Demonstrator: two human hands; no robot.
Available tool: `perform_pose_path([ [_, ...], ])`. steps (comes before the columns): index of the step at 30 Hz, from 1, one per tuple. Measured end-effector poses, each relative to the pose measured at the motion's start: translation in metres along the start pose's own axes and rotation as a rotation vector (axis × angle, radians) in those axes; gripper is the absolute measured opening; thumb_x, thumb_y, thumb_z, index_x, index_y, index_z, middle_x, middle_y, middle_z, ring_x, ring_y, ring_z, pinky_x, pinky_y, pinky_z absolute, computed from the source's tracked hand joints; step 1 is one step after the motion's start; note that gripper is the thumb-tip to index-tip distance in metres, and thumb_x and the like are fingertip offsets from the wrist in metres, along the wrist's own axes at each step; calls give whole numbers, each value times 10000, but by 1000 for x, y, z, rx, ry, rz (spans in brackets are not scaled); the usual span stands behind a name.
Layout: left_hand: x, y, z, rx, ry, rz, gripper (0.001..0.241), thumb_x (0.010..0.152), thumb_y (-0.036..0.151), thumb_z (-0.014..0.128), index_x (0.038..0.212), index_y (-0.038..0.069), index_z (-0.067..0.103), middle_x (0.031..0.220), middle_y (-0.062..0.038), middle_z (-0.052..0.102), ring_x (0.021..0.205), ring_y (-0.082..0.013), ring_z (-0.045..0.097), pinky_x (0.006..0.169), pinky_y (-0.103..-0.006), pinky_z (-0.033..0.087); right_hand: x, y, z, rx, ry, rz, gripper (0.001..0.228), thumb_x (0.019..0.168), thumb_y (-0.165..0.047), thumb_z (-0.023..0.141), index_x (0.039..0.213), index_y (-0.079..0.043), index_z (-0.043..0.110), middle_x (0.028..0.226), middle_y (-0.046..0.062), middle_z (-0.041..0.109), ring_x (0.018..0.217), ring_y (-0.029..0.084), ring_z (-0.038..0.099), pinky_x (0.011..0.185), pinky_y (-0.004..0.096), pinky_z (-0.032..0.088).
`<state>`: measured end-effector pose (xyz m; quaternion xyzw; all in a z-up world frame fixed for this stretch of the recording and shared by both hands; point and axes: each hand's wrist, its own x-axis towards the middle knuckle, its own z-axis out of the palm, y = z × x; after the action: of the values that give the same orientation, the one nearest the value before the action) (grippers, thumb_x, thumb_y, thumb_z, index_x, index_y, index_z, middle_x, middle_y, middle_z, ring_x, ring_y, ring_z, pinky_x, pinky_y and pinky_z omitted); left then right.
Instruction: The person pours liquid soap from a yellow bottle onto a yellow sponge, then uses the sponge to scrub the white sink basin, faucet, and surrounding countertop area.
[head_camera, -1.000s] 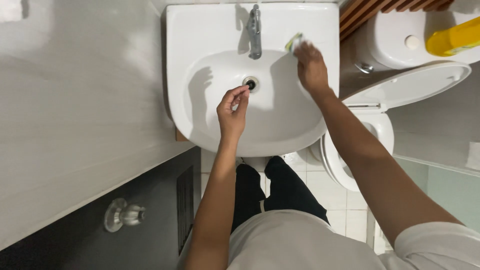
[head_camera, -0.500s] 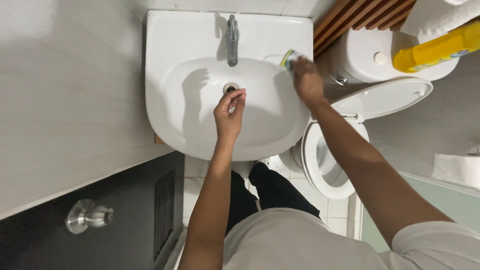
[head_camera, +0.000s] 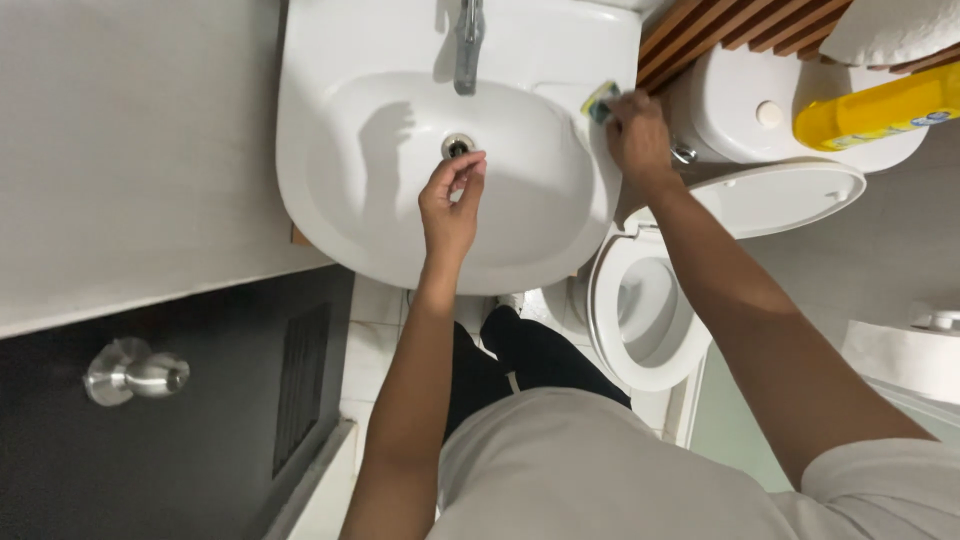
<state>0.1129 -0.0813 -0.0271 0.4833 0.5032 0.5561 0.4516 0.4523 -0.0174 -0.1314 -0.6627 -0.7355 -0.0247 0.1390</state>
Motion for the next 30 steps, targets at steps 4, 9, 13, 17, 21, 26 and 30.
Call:
perform_pose_path([
  [4,-15,12,-1,47,-47,-74,157,997,191,674,1121,148,760,1096,8,749,942,-95,656,889,-257,548,2,-69,-66,244,-218,105,416,935,112,571,1320,-14,666,1306,277,606,1154,431,579,923,477,602],
  [9,-30,4,-4,65,-5,-57,165,975,81,721,1115,153,773,921,5,715,928,-82,629,839,-268,560,-70,-70,-7,-65,-249,-342,193,932,-186,628,981,-248,803,1004,-6,732,1005,233,687,972,405,476],
  [13,-44,7,-9,71,-16,-78,149,987,101,715,1114,152,772,920,3,719,924,-89,632,843,-277,564,-58,-80,14,-240,-270,-290,163,933,-129,624,905,-185,774,952,17,727,974,234,662,992,459,407],
  [17,-51,0,-27,29,-35,-49,146,985,95,721,1115,137,773,947,-18,729,934,-88,648,833,-260,572,-68,-128,13,-390,-622,-216,140,933,-241,711,878,-137,786,865,84,769,910,288,717,939,515,389],
  [21,-51,0,-53,15,-29,-31,156,979,67,710,1117,112,767,970,-42,732,951,-116,656,839,-277,572,-99,-179,12,57,-764,-32,112,816,-193,793,913,-149,826,843,97,782,842,344,762,781,462,568],
  [26,-51,7,-77,16,-55,-14,148,977,83,721,1109,121,776,968,-31,740,940,-110,676,823,-261,579,-98,-209,-46,505,-736,109,267,880,-202,770,1108,-65,784,1101,199,763,1094,454,694,952,556,535],
  [30,-54,-2,-96,49,-82,0,139,976,95,728,1100,129,782,962,-31,748,928,-123,698,812,-260,588,-113,-195,2,384,-697,187,251,870,-261,768,1067,-112,806,1060,190,773,1060,444,709,944,541,555],
])
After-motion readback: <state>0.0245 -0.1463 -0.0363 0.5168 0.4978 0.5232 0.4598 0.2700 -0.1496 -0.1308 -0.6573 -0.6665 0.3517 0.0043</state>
